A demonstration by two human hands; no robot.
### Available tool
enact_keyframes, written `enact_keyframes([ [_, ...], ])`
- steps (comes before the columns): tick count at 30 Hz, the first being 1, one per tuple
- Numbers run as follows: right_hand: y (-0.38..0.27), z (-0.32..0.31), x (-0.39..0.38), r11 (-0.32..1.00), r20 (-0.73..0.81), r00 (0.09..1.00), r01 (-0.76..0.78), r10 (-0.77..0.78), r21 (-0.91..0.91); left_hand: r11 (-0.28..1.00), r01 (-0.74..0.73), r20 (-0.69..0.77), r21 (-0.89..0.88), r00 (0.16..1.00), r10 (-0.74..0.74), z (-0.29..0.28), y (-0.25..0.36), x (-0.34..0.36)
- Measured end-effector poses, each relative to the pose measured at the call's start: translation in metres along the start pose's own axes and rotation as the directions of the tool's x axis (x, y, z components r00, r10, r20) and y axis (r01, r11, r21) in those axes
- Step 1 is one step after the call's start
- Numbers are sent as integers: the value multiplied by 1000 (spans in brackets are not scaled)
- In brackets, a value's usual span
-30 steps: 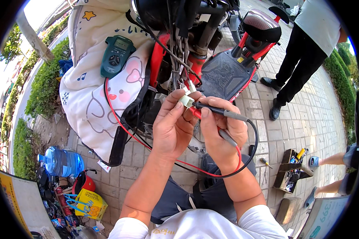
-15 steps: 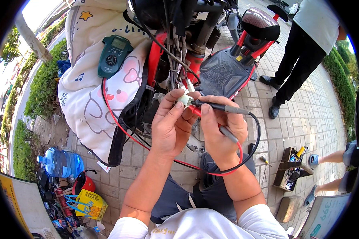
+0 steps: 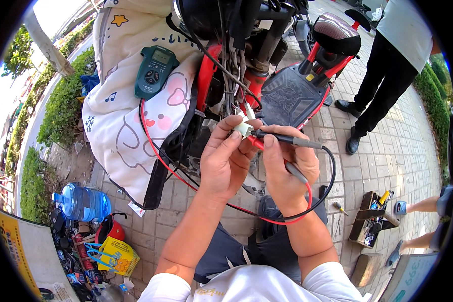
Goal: The person repairs an electric scooter by adjusting the handlebar grip and testing the electrical connections. They use a screwdriver to loosen a clamp on the handlebar and a multimeter to check the wiring harness near the front of the scooter.
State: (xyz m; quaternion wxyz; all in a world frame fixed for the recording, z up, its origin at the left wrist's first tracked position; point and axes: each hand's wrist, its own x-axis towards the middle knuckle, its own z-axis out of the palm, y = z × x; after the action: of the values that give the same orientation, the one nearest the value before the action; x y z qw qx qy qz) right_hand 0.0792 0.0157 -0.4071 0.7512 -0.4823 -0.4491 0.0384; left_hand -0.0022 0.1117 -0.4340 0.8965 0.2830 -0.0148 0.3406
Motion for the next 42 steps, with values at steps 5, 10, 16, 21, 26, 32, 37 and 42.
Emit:
enact_keyframes([
  [5, 5, 5, -1, 997, -51, 996, 75, -75, 14, 999, -5, -7, -36, 1000, 4, 1, 0, -1],
  [10, 11, 9, -1, 990, -98, 985, 142, -140, 15, 993, 0, -8, -117, 1000, -1, 0, 2, -1],
  [16, 6, 9, -1, 998, -87, 996, 30, -35, -58, 994, 24, -3, -108, 1000, -24, -3, 5, -1],
  [21, 7, 11, -1, 999, -89, 995, 39, -40, -13, 994, 35, 2, -108, 999, -35, -3, 7, -1],
  [26, 6, 12, 0, 998, -78, 996, 42, -45, -41, 997, 21, -13, -77, 1000, -22, -2, 8, 1],
  [32, 8, 10, 2, 986, -39, 990, 132, -136, -98, 999, 18, -13, -46, 1000, -19, -4, 7, 1],
  [37, 10, 11, 0, 990, -59, 990, 122, -126, -68, 999, 12, -17, -37, 1000, -13, -4, 6, 1],
  [42, 9, 11, 0, 993, -75, 991, 111, -114, -33, 1000, 14, -25, -27, 1000, -15, -2, 5, 2],
])
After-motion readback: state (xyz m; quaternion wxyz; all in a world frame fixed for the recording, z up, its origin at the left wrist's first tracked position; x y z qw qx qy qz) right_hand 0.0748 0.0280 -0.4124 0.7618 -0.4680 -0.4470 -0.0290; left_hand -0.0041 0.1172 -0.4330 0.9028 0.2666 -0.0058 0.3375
